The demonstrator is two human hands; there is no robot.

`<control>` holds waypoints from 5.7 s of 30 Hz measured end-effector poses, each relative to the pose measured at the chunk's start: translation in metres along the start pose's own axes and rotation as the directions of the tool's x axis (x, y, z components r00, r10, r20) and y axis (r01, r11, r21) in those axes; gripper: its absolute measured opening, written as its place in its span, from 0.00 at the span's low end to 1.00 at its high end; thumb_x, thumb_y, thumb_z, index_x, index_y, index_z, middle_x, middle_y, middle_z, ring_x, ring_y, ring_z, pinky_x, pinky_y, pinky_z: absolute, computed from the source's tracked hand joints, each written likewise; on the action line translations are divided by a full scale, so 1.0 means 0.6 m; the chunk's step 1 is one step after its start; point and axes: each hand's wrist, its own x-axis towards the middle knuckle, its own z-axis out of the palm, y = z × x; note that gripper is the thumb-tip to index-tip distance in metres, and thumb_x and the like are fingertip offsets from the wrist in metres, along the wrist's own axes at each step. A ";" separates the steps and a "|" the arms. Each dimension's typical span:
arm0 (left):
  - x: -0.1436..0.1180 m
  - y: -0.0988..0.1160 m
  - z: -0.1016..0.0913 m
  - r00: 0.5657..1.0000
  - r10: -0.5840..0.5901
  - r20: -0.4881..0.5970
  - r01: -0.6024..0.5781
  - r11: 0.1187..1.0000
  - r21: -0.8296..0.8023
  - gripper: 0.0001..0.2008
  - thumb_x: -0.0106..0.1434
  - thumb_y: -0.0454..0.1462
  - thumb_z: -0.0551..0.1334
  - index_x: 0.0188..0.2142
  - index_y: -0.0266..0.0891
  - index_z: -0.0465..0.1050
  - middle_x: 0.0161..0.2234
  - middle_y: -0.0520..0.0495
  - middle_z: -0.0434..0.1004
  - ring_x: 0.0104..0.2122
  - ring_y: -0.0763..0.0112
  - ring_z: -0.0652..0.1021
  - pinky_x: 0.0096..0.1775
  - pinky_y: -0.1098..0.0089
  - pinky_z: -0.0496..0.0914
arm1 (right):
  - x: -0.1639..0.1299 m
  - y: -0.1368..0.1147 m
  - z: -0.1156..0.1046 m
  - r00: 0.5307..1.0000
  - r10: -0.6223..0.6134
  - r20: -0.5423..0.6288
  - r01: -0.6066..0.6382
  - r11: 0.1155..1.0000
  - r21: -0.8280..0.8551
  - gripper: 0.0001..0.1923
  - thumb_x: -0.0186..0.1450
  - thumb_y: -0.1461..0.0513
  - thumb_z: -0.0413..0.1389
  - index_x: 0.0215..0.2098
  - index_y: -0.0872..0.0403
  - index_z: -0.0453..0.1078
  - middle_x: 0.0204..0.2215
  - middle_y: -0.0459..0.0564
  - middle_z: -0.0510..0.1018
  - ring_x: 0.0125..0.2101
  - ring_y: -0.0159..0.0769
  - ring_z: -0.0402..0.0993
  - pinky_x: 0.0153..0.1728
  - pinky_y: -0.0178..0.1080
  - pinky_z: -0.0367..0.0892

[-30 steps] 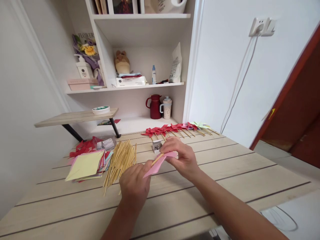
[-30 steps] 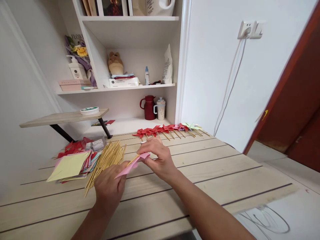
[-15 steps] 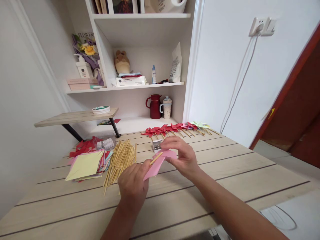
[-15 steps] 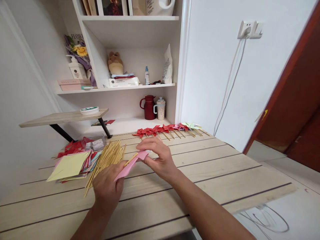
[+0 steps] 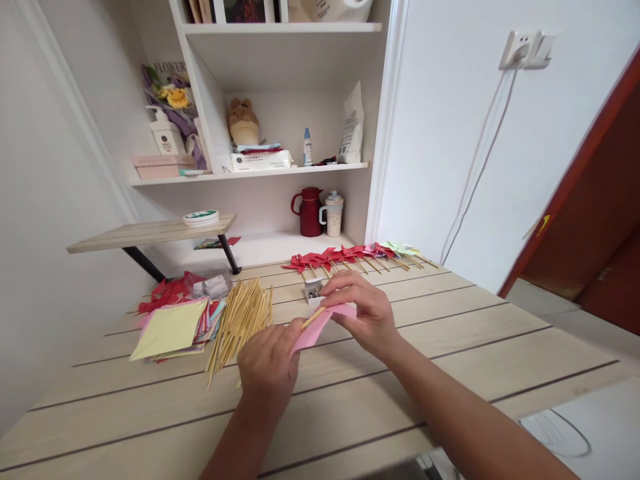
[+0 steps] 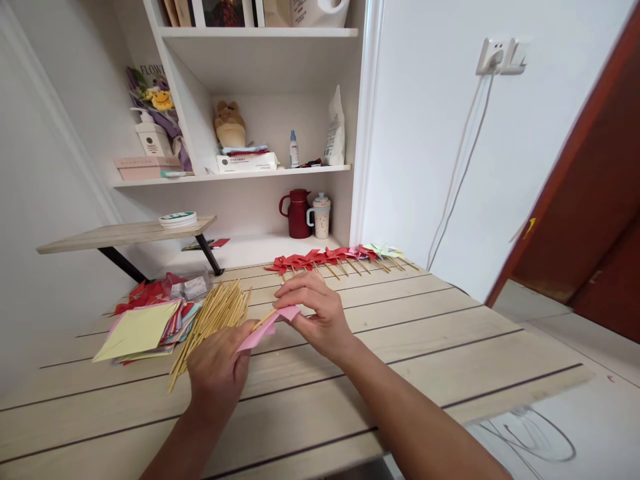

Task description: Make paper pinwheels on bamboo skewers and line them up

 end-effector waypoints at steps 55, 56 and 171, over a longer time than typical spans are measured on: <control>0.016 0.011 -0.003 0.988 -0.136 -0.078 0.139 0.990 0.031 0.06 0.68 0.31 0.61 0.37 0.42 0.76 0.29 0.54 0.81 0.28 0.71 0.77 0.47 0.59 0.62 | 0.006 -0.006 -0.022 0.986 -0.165 0.024 0.165 0.941 -0.295 0.08 0.65 0.68 0.59 0.39 0.48 0.73 0.35 0.49 0.81 0.36 0.41 0.76 0.48 0.52 0.68; 0.016 0.012 -0.003 0.986 -0.141 -0.083 0.144 0.989 0.031 0.05 0.68 0.31 0.61 0.37 0.41 0.76 0.28 0.54 0.81 0.27 0.71 0.77 0.46 0.60 0.62 | 0.007 -0.007 -0.021 0.985 -0.169 0.026 0.169 0.940 -0.296 0.08 0.65 0.68 0.59 0.39 0.48 0.73 0.35 0.49 0.81 0.36 0.40 0.76 0.48 0.52 0.68; -0.002 -0.006 0.041 0.132 -0.643 0.754 0.584 -0.565 -0.583 0.24 0.45 0.47 0.77 0.37 0.35 0.80 0.32 0.47 0.78 0.28 0.74 0.74 0.26 0.73 0.66 | -0.071 0.008 0.110 0.473 0.724 0.503 -0.809 0.130 0.573 0.21 0.60 0.46 0.64 0.34 0.55 0.70 0.25 0.47 0.79 0.24 0.31 0.75 0.33 0.37 0.71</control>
